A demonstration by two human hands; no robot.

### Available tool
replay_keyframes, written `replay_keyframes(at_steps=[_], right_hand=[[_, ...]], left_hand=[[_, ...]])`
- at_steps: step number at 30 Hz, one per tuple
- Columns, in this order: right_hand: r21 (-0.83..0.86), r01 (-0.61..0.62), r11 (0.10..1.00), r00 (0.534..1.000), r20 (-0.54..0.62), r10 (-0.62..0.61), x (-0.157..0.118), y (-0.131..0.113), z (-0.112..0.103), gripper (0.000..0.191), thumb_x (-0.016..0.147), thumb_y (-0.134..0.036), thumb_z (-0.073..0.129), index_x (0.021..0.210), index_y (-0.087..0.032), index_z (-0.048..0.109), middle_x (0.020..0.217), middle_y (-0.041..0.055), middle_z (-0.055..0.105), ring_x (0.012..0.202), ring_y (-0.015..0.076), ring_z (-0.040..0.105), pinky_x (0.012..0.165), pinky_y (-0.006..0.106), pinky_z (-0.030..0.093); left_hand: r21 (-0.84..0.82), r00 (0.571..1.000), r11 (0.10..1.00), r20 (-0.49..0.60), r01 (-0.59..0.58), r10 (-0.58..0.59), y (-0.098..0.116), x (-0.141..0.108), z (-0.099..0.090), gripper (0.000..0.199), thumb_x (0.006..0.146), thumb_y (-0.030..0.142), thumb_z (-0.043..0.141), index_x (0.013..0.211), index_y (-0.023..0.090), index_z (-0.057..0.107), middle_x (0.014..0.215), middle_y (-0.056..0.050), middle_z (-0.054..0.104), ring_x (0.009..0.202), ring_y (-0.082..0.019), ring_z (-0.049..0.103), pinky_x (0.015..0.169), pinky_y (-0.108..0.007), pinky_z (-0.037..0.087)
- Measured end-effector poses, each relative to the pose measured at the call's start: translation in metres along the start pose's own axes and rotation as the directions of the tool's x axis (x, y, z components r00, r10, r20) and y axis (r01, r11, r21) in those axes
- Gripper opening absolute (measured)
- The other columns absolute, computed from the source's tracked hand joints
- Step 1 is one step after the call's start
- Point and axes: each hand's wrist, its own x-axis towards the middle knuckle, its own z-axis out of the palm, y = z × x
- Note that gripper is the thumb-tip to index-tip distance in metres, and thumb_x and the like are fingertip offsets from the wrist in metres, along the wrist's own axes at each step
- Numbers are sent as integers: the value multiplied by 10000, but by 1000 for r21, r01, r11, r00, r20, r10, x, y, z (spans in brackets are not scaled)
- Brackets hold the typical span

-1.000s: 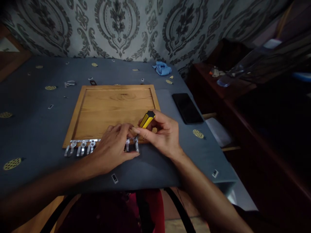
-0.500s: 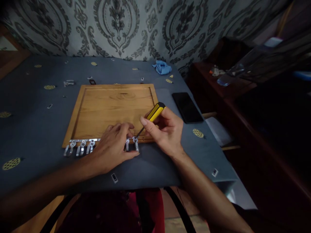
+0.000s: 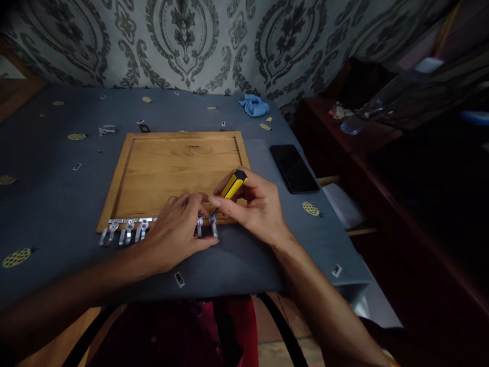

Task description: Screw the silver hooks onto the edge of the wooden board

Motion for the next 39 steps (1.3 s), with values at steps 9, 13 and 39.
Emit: replay_keyframes(at_steps=[9,13,39], right_hand=[[68,-43,997,967,255,24,5,-7,-17,237,786,-411,799,690,-205,735,787,37,737,685,149,696,590,251,597],[54,1,999,979,202,-12,5,-4,-13,255,747,-428,829,701,-198,729,725,17,715,503,104,602,430,225,502],[-71,-18,997,988,-154,7,-6,8,6,286,749,-440,830,745,-226,640,661,-21,610,512,120,576,440,267,463]], left_hand=[[9,1000,1000,1,-2,2,0,0,0,441,777,293,781,1056,204,451,1069,-73,657,1068,-284,594,922,-448,450],[8,1000,1000,-13,-7,8,-1,-1,1,469,777,296,777,1101,204,450,1056,-68,659,1062,-286,598,921,-452,453],[2,1000,1000,-7,7,-6,-1,0,1,442,774,284,777,1061,212,449,1094,-75,660,1086,-295,593,917,-461,448]])
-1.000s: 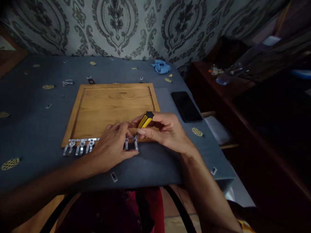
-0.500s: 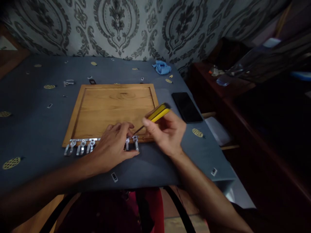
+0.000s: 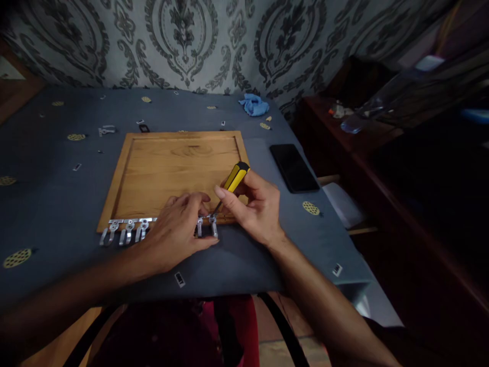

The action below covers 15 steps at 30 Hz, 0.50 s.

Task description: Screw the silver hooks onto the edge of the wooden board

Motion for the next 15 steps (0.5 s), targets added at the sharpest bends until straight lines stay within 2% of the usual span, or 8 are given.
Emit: replay_keyframes(at_steps=[5,9,15], right_hand=[[-17,12,1000,1000,14,-12,0,3,-1,266,738,-409,842,730,-225,650,669,-9,600,543,126,547,454,273,458],[57,46,997,992,115,-52,1,-3,-3,219,764,-365,828,722,-226,666,728,7,654,614,136,604,525,275,511],[159,-114,981,959,277,66,7,-12,-10,206,736,-355,852,791,-213,712,789,8,685,588,120,651,523,252,587]], left_hand=[[-1,1000,1000,-4,-12,12,1,0,-1,451,777,279,779,1078,207,450,1090,-75,657,1096,-297,589,930,-455,444],[21,1000,1000,8,-7,7,1,-1,-1,481,783,302,783,1122,179,464,1084,-87,657,1078,-301,588,919,-458,446],[19,1000,1000,11,-20,19,1,0,-2,468,787,300,780,1113,175,469,1074,-89,657,1061,-300,592,912,-460,446]])
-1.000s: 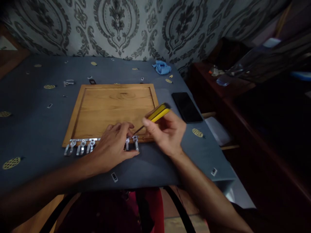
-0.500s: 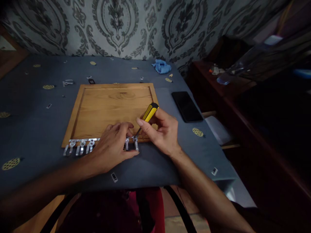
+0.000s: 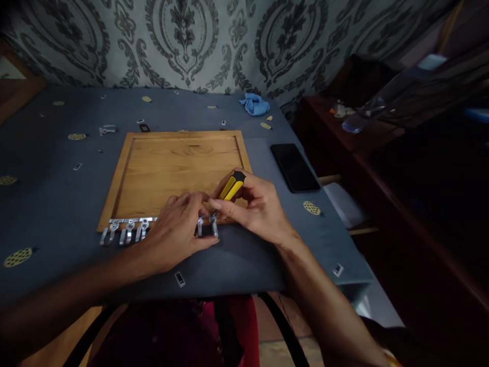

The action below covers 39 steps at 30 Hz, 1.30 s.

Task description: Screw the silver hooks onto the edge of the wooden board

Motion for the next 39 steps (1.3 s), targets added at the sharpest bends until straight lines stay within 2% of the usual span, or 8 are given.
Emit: replay_keyframes(at_steps=[3,7,12,16,21,26,31,39], right_hand=[[26,-11,1000,996,84,9,2,-2,-6,182,758,-355,834,765,-209,725,839,19,712,594,124,684,560,260,625],[-87,63,994,991,119,-52,2,0,-10,260,787,-411,803,662,-199,718,750,26,720,609,136,698,553,235,603],[-305,226,925,972,3,-237,-1,10,-4,262,785,-426,804,704,-199,700,689,9,710,580,138,659,513,245,509],[-505,262,822,935,-78,-346,-6,17,2,304,763,-415,826,641,-198,650,578,-16,644,532,130,605,496,263,427],[-374,194,907,932,-217,-289,-7,19,9,263,783,-440,802,718,-226,664,632,-14,649,505,135,586,476,284,458],[-205,236,950,854,-422,-303,-3,14,11,264,829,-448,756,713,-239,643,614,-16,616,409,114,550,381,275,424],[-195,139,971,924,-328,-198,-3,15,10,237,782,-390,812,714,-225,656,641,-22,615,456,106,565,410,263,433],[-255,93,963,950,-267,-162,-6,23,11,199,797,-344,794,743,-216,651,663,-14,604,543,121,553,473,264,451]], left_hand=[[0,1000,1000,-1,0,0,-1,0,0,447,787,303,778,1085,185,466,1075,-85,655,1060,-299,591,913,-462,446],[-4,1000,1000,-20,-11,11,-2,0,2,449,780,308,783,1072,191,463,1053,-73,658,1049,-293,593,909,-457,449],[-4,998,1000,-58,-25,25,-3,0,5,476,773,316,792,1099,184,471,1074,-78,657,1060,-293,591,912,-449,452],[-6,998,1000,-59,-23,22,-3,-1,5,500,777,321,788,1138,180,471,1116,-86,649,1091,-298,587,920,-447,450],[6,1000,1000,-26,-2,2,-2,0,3,473,783,317,780,1119,177,478,1087,-84,660,1092,-301,589,930,-450,440],[6,1000,1000,-12,-11,11,-3,0,4,515,779,344,783,1149,174,468,1084,-84,667,1073,-301,589,927,-454,432],[7,1000,1000,-23,-12,12,-4,0,5,479,786,331,779,1121,186,469,1088,-79,667,1075,-301,589,927,-456,429],[28,999,999,-37,-20,21,-3,0,5,489,779,338,792,1117,178,478,1081,-85,665,1068,-297,594,915,-445,447]])
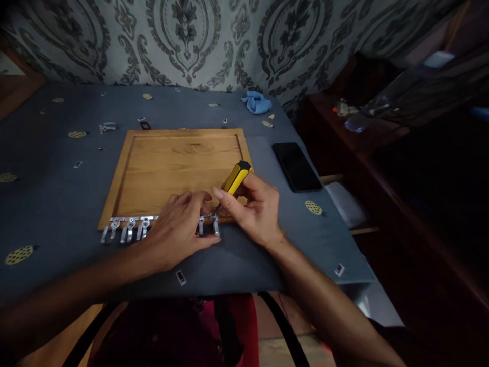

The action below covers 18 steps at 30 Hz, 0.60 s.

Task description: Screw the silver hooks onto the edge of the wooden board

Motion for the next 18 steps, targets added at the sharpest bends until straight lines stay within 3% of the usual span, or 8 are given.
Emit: replay_keyframes(at_steps=[9,18], right_hand=[[-1,49,999,993,104,-49,2,-3,-3,232,769,-352,824,700,-210,653,650,-17,620,562,120,568,505,259,467],[152,-138,979,928,366,74,14,-13,-17,248,764,-423,816,815,-205,709,820,18,713,620,124,668,553,236,584]], left_hand=[[4,1000,1000,-15,-15,15,-1,-1,2,500,771,354,798,1119,175,487,1046,-76,672,1045,-297,601,900,-448,449],[-33,1000,999,-5,-3,3,0,0,0,466,789,327,772,1114,197,465,1062,-66,668,1070,-291,598,918,-457,442]])
